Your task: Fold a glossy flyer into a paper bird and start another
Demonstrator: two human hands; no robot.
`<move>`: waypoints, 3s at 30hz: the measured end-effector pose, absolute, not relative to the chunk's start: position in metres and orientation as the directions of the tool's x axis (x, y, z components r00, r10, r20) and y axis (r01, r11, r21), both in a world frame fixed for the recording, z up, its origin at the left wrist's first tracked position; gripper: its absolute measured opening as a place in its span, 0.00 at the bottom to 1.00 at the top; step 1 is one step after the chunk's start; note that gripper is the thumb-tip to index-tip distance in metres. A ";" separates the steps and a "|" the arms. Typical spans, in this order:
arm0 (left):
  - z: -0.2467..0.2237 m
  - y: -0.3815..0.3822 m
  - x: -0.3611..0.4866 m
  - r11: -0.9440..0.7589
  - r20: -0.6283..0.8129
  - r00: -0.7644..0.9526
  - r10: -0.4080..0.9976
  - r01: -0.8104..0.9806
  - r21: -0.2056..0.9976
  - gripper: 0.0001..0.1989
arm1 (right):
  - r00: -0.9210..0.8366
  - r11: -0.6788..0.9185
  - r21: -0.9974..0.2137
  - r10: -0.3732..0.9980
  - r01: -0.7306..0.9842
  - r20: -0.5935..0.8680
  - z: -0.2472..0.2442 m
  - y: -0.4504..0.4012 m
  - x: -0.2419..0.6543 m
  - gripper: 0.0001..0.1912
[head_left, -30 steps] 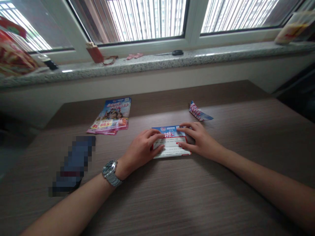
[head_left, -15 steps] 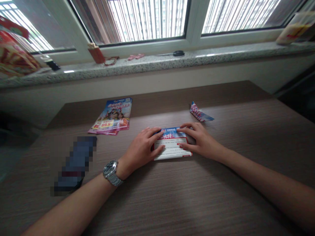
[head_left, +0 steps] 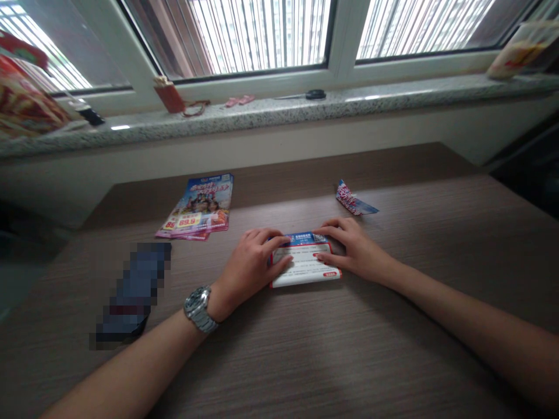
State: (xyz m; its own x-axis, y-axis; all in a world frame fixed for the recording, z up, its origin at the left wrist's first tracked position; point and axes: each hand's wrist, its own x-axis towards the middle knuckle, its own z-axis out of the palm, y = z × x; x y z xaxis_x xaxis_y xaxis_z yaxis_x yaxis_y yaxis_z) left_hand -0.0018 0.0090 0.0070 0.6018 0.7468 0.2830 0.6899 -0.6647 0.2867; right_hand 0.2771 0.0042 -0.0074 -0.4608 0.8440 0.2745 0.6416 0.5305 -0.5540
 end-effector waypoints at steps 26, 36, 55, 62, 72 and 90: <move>0.004 0.012 -0.001 -0.547 0.270 0.482 0.833 0.792 0.271 0.19 | -0.449 0.519 -0.537 0.852 0.664 0.269 -0.005 0.007 0.276 0.19; 0.004 0.013 -0.001 -0.544 0.273 0.478 0.835 0.793 0.274 0.18 | -0.431 0.484 -0.547 0.872 0.683 0.234 0.000 0.018 0.273 0.12; 0.003 0.015 -0.002 -0.543 0.271 0.477 0.836 0.788 0.290 0.16 | -0.365 0.426 -0.503 0.904 0.752 0.222 -0.001 0.019 0.268 0.08; 0.005 0.016 -0.004 -0.556 0.270 0.491 0.828 0.777 0.295 0.14 | -0.355 0.418 -0.510 0.908 0.751 0.222 -0.002 0.020 0.269 0.09; 0.002 0.018 -0.006 -0.546 0.265 0.483 0.835 0.787 0.286 0.13 | -0.352 0.417 -0.497 0.909 0.761 0.224 -0.004 0.022 0.269 0.10; 0.000 0.024 -0.004 -0.525 0.261 0.458 0.850 0.785 0.330 0.12 | -0.304 0.341 -0.515 0.940 0.787 0.157 0.002 0.019 0.267 0.09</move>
State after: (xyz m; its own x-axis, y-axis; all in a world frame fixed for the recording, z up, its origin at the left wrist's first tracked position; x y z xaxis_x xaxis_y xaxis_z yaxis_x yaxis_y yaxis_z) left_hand -0.0043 0.0237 -0.0001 0.4582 0.8496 0.2612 0.7849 -0.5247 0.3296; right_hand 0.2668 0.0193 0.0021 -0.3041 0.9396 0.1568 0.7867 0.3406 -0.5150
